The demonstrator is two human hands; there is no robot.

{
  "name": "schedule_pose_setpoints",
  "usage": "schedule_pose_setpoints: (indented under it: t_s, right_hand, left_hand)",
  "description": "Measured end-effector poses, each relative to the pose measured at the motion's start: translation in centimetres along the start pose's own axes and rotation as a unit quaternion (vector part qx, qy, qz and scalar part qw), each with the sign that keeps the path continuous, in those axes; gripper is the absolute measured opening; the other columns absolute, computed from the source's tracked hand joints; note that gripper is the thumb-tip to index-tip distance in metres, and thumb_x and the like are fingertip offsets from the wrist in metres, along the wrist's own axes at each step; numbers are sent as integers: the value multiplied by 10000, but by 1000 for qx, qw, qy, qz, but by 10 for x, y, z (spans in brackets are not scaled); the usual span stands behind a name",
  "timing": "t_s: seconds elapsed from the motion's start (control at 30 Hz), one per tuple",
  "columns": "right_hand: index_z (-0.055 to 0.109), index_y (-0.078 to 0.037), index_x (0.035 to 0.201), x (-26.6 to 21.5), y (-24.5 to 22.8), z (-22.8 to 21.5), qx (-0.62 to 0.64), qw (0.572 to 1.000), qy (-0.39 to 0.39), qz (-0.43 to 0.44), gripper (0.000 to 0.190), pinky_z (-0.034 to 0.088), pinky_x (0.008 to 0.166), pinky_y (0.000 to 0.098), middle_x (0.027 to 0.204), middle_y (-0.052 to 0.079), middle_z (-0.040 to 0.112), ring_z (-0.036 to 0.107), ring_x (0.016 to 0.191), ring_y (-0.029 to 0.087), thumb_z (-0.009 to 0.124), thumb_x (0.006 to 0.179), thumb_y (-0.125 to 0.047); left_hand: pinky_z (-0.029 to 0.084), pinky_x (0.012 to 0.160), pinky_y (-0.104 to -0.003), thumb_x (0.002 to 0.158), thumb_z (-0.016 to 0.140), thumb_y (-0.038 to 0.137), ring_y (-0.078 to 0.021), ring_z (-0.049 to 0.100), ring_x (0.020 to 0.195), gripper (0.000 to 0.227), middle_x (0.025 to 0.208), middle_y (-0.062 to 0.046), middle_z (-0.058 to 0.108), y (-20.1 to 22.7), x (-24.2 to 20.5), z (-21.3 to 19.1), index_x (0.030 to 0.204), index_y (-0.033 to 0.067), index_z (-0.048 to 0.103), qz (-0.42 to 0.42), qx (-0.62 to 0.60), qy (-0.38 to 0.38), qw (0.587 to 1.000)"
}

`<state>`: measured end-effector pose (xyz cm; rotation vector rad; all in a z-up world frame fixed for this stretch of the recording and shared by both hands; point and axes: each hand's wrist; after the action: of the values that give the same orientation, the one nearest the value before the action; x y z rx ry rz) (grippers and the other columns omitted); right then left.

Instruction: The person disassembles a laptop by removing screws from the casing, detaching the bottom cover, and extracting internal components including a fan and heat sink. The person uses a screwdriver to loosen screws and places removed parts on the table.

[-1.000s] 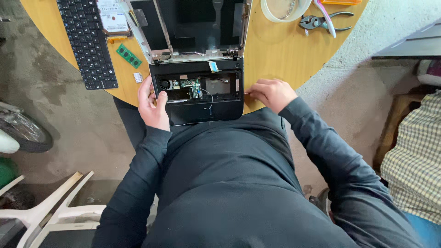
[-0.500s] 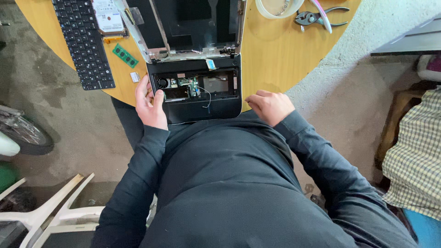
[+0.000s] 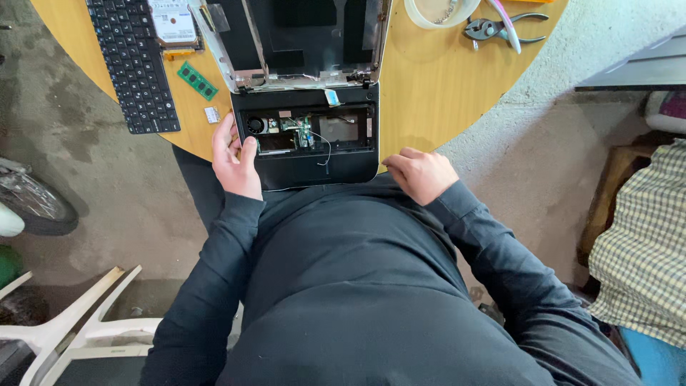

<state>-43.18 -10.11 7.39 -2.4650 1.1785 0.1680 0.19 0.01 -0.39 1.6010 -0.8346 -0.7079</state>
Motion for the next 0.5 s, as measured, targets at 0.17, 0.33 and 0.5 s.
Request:
schedule_pose_setpoints:
  t_s: [0.17, 0.33, 0.5]
  right_hand:
    - [747, -366, 1158, -3, 2, 11, 4, 1000, 13, -3, 198, 724, 728, 540, 989, -34, 720, 840, 794, 398, 657, 1213, -534]
    - [740, -347, 1123, 1, -4, 36, -48, 999, 26, 5, 201, 714, 663, 489, 964, -49, 693, 817, 675, 361, 656, 1192, -516]
    - [721, -269, 1047, 24, -7, 21, -66, 996, 64, -2, 140, 703, 607, 540, 907, 13, 678, 831, 660, 415, 711, 1153, -360]
  left_hand:
    - [594, 1242, -408, 1179, 861, 43, -265, 690, 1505, 629, 1728, -138, 606, -1, -3, -2, 1762, 74, 626, -2, -2, -7, 1000]
    - [593, 1246, -397, 1113, 902, 31, -227, 667, 1476, 698, 1741, -101, 553, 0, 1, -3, 1760, 110, 653, -8, -15, -14, 1000]
    - [601, 1240, -449, 1176, 867, 104, -206, 698, 1387, 682, 1646, -119, 601, 13, 22, 0, 1798, 146, 592, -27, -60, -24, 998]
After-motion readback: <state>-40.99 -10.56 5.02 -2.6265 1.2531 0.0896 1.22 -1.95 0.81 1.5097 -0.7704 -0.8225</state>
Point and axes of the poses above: each hand's wrist, its own x-axis towards the middle knuckle, its own z-axis out of the palm, y = z × x
